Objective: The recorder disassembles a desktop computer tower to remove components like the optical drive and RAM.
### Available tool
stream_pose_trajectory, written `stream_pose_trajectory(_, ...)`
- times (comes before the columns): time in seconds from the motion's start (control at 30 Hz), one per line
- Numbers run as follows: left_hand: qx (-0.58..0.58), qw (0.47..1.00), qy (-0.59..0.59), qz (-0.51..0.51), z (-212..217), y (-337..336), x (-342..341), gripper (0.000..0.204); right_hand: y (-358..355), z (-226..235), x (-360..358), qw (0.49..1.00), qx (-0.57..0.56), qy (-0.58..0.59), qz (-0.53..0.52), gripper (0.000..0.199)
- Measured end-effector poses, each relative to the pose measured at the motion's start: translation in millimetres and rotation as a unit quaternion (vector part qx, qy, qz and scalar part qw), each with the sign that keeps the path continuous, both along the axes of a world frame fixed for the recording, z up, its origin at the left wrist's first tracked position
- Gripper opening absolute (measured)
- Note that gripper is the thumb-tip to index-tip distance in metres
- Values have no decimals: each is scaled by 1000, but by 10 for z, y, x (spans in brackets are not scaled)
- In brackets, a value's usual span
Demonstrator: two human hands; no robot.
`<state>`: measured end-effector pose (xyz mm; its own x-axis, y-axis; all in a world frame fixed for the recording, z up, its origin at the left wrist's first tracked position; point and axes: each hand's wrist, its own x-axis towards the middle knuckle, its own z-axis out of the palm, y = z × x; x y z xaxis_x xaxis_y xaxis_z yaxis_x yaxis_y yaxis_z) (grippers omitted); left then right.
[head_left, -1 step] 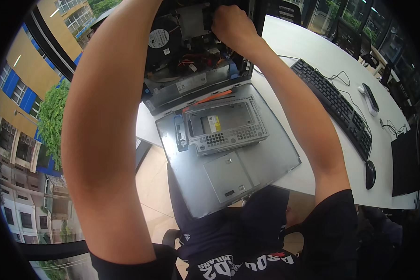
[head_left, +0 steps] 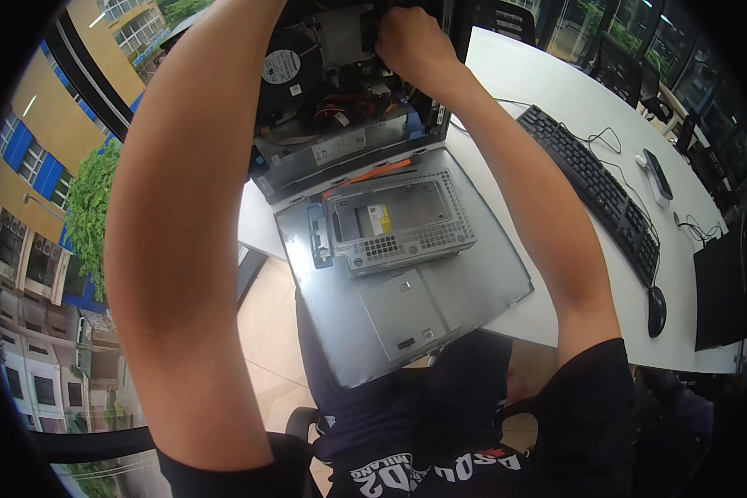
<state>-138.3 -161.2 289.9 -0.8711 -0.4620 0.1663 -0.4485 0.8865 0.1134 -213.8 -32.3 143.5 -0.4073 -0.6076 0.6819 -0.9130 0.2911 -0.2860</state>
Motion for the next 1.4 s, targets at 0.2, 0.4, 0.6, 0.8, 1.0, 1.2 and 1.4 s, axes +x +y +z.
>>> stream_pose_trajectory(0.2, 40, 994, -87, -60, 100, 263, 136, 73, 60, 4, 35, 999, -32, -39, 13, 22)
stream_pose_trajectory(0.4, -26, 997, -71, -17, 95, 105, -23, 75, -45, -42, -40, 997, -78, 24, -12, 22)
stream_pose_trajectory(0.6, -6, 998, -65, -7, 93, -5, -27, 78, -110, 6, -1, 997, -77, -18, 25, 21)
stream_pose_trajectory(0.8, 21, 999, -43, -8, 40, 186, 21, 79, 72, -1, -100, 998, -30, -28, 37, 20)
stream_pose_trajectory(1.0, 112, 993, -37, -7, 35, 436, 164, 74, 251, -30, -146, 996, 79, 28, 1, 35)
stream_pose_trajectory(1.2, 70, 996, -26, 53, 72, 360, 179, 74, 79, -106, -171, 994, 99, -33, 39, 30)
stream_pose_trajectory(1.4, 38, 995, -4, 96, 115, 304, 158, 78, 180, 50, -21, 981, 147, -94, 80, 25)
